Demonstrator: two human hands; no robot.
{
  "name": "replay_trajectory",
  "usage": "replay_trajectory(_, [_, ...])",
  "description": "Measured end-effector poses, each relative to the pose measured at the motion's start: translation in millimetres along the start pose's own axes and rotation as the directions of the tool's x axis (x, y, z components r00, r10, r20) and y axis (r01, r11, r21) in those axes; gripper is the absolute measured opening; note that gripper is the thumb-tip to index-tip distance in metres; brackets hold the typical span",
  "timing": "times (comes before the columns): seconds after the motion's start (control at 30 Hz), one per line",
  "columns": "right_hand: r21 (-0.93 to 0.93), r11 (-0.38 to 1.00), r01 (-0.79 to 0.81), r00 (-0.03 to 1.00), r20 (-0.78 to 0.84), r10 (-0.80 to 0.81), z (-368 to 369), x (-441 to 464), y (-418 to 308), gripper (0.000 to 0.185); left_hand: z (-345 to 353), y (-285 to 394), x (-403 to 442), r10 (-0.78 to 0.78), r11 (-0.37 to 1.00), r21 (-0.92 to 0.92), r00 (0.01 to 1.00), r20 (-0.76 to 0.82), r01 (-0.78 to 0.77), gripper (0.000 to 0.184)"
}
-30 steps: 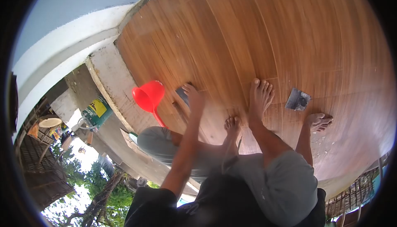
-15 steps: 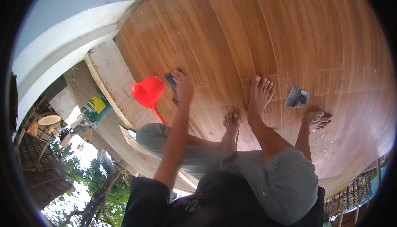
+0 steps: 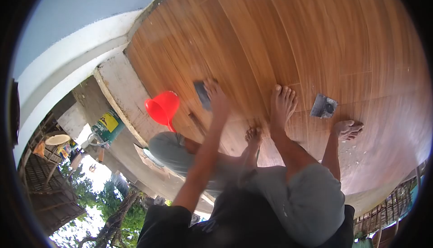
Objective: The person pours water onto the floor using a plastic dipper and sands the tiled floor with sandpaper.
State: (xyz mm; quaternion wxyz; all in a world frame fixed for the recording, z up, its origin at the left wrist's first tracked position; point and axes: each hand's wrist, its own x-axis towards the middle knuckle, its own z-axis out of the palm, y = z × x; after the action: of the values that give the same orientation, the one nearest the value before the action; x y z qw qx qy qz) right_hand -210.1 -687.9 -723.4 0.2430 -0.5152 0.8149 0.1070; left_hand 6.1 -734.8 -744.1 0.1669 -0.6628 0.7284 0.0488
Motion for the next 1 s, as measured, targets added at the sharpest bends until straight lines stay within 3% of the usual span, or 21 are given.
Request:
replay_trajectory(0.07, [0.044, 0.999, -0.024, 0.997, -0.069, 0.027, 14.2, -10.3, 3.5, 0.029, -40.7, -5.7, 94.1, -0.074, 0.995, -0.071, 0.997, 0.013, 0.075, 0.072])
replay_trajectory(0.13, [0.142, 0.989, -0.028, 0.981, -0.186, 0.055, 20.2, -11.7, 1.0, 0.029, -32.2, -1.0, 93.3, -0.061, 0.998, -0.001, 0.997, 0.056, 0.061, 0.070])
replay_trajectory(0.17, [0.105, 0.994, -0.025, 0.984, -0.173, 0.043, 17.1, -0.7, -0.8, 0.029, -27.4, 3.8, 98.6, -0.058, 0.998, 0.034, 0.996, 0.061, 0.056, 0.069])
replay_trajectory(0.27, [0.006, 0.999, -0.034, 0.998, -0.060, 0.035, 10.4, -8.5, -0.1, 0.029, 8.4, 9.9, 15.5, 0.157, 0.983, 0.072, 0.980, 0.122, -0.167, 0.068])
replay_trajectory(0.3, [-0.013, 0.999, -0.040, 0.998, -0.039, 0.040, 9.4, -3.1, 0.1, 0.029, 0.2, 3.3, 34.3, 0.159, 0.957, 0.226, 0.981, 0.113, -0.181, 0.067])
replay_trajectory(0.37, [-0.006, 0.998, -0.062, 0.998, 0.017, 0.062, 10.0, -2.6, -4.2, 0.035, -30.3, -41.4, 105.8, 0.167, 0.830, 0.520, 0.980, 0.110, -0.200, 0.065])
replay_trajectory(0.43, [0.028, 0.995, -0.095, 0.993, 0.068, 0.093, 12.6, -2.2, -2.4, 0.046, -6.5, -113.3, 183.5, 0.129, 0.898, 0.425, 0.991, -0.021, -0.108, 0.064])
replay_trajectory(0.47, [0.179, 0.965, -0.192, 0.980, 0.092, 0.178, 11.3, 0.6, -3.3, 0.052, 7.9, -141.7, 212.6, 0.106, 0.909, 0.409, 0.993, -0.056, -0.074, 0.063])
replay_trajectory(0.53, [0.455, 0.809, -0.372, 0.928, 0.196, 0.316, 4.7, 0.8, -9.5, 0.067, 8.2, -146.0, 214.5, 0.082, 0.828, 0.553, 0.995, 0.050, -0.096, 0.063])
replay_trajectory(0.6, [0.338, 0.873, -0.351, 0.936, 0.147, 0.319, -0.6, 1.8, -16.0, 0.062, -24.9, -92.5, 170.8, 0.089, 0.685, 0.688, 0.965, 0.247, -0.239, 0.063])
replay_trajectory(0.63, [0.272, 0.903, -0.332, 0.943, 0.121, 0.311, -0.3, 1.1, -18.3, 0.060, -22.4, -92.5, 158.5, 0.159, 0.801, 0.554, 0.973, 0.169, -0.227, 0.063])
replay_trajectory(0.7, [0.376, 0.823, -0.425, 0.905, 0.161, 0.394, 5.3, 0.9, -19.3, 0.068, -14.2, -104.5, 143.4, 0.239, 0.947, 0.229, 0.971, -0.031, -0.226, 0.062])
replay_trajectory(0.73, [0.426, 0.770, -0.474, 0.879, 0.182, 0.440, 7.6, 1.7, -21.4, 0.072, -27.1, -122.5, 165.8, 0.159, 0.787, 0.583, 0.979, 0.125, -0.202, 0.062])
replay_trajectory(0.77, [0.443, 0.746, -0.498, 0.866, 0.209, 0.454, 4.9, 0.6, -24.8, 0.074, -42.5, -152.3, 200.1, 0.026, 0.501, 0.837, 0.970, 0.241, -0.221, 0.062])
replay_trajectory(0.8, [0.462, 0.717, -0.522, 0.851, 0.227, 0.474, -0.9, 2.6, -28.5, 0.076, -26.5, -206.1, 229.8, -0.039, 0.814, 0.580, 0.995, 0.097, -0.025, 0.062])
replay_trajectory(0.83, [0.474, 0.690, -0.547, 0.835, 0.248, 0.491, -5.3, 4.5, -29.9, 0.078, -11.7, -254.8, 245.6, -0.157, 0.968, 0.196, 0.988, -0.002, 0.155, 0.061])
replay_trajectory(0.9, [0.467, 0.682, -0.563, 0.825, 0.267, 0.498, -7.6, 5.2, -32.6, 0.079, -49.2, -280.1, 259.7, -0.373, 0.928, 0.041, 0.919, 0.125, 0.371, 0.062])
replay_trajectory(1.0, [0.472, 0.666, -0.578, 0.814, 0.275, 0.512, -9.5, 6.4, -38.7, 0.079, -4.5, -254.5, 225.9, -0.188, 0.970, 0.148, 0.980, -0.061, 0.195, 0.060])
